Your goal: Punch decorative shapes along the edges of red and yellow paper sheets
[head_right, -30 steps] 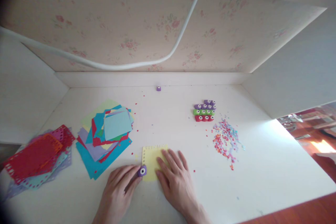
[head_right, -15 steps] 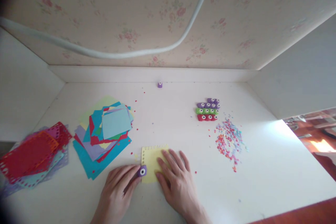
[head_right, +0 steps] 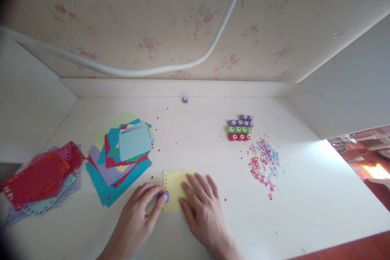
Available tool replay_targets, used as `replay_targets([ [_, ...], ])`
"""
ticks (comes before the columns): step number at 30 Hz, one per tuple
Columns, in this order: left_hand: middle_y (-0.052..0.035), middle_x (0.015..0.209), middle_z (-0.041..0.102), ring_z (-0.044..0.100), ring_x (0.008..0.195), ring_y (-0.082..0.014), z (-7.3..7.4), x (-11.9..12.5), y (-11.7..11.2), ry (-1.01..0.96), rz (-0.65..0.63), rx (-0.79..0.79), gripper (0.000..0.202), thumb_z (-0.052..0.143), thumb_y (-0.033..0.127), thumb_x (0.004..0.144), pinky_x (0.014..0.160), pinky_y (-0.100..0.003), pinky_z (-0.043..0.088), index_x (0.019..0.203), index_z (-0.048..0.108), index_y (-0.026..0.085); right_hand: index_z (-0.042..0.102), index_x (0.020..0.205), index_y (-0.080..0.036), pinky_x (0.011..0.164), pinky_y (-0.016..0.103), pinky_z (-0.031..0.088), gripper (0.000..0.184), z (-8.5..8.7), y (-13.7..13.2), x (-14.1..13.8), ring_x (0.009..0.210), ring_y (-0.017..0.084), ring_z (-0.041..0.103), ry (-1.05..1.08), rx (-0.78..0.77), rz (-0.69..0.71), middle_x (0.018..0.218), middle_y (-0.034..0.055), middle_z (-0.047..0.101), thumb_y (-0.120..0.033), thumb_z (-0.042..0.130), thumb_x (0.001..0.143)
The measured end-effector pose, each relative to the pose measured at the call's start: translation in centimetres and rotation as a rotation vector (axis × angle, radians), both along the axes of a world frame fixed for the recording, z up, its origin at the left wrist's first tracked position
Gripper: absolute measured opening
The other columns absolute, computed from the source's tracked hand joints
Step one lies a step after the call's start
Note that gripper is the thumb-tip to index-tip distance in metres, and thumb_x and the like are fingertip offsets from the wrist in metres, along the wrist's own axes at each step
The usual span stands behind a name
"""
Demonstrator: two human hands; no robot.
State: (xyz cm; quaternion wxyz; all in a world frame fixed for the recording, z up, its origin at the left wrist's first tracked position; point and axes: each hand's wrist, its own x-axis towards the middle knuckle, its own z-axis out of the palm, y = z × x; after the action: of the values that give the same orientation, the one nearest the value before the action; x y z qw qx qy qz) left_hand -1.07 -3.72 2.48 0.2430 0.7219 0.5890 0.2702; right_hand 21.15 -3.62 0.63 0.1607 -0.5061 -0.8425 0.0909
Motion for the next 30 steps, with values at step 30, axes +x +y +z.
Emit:
replay_targets([
  [30, -0.0063, 0.118, 0.064, 0.070, 0.087, -0.0168, -1.9, -5.4, -1.5, 0.007, -0.034, -0.027, 0.037, 0.059, 0.037, 0.091, 0.075, -0.025, 0.061, 0.126, 0.058, 0.027, 0.056, 0.132, -0.026, 0.111, 0.056, 0.034, 0.035, -0.1, -0.5, 0.2, 0.132, 0.027, 0.046, 0.053, -0.003, -0.033, 0.140, 0.0055, 0.054, -0.026, 0.051, 0.097],
])
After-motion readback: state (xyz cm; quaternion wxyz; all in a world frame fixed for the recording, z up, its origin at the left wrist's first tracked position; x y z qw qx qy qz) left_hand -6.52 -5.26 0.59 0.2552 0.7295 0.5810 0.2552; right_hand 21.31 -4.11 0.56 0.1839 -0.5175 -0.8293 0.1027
